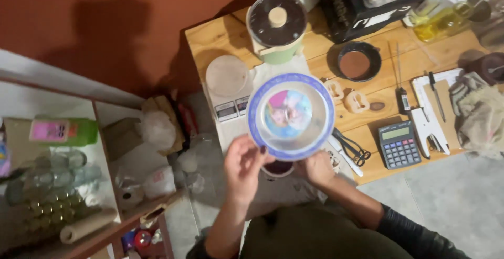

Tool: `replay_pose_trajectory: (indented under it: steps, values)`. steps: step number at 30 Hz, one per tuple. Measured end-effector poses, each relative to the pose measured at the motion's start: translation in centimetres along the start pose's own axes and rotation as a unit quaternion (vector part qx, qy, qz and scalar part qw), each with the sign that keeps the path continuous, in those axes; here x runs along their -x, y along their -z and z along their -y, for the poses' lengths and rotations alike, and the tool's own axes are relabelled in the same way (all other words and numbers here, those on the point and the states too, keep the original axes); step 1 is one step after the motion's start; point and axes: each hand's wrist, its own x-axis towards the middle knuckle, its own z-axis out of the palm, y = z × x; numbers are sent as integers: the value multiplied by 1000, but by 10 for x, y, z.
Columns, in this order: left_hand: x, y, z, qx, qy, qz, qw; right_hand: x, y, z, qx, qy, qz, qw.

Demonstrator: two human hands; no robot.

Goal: The recorder is stirring a dark red liquid, likely melted candle wax, in a metal pitcher and checking its temperature using a digital thermometer.

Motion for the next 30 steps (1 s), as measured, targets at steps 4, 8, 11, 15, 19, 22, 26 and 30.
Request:
replay_pose_trajectory:
  steps: [4,8,11,15,19,22,26,30]
  values:
    - [63,-6,-39,-18,-26,-11,999,-18,15,16,-214,-20,-46,976]
    - [96,-4,-54,31,3,-43,999,-15,10,20,-486,80,0,870]
    - [107,-2,-61,59,0,-52,997,-2,-22,-8,-266,-4,66,962]
    - [115,6,-65,89,4,-46,995,8,-39,-16,-291,-9,74,954]
    - [122,16,-66,116,34,-35,992,12,-38,-18,-319,-19,79,944]
    - [121,18,-71,121,48,-33,991,12,-38,-22,-340,-27,77,937]
    - [117,17,-79,117,65,-41,990,17,-42,-29,-371,-45,74,925]
    - [117,23,-77,116,65,-38,990,22,-51,-45,-400,-60,73,912]
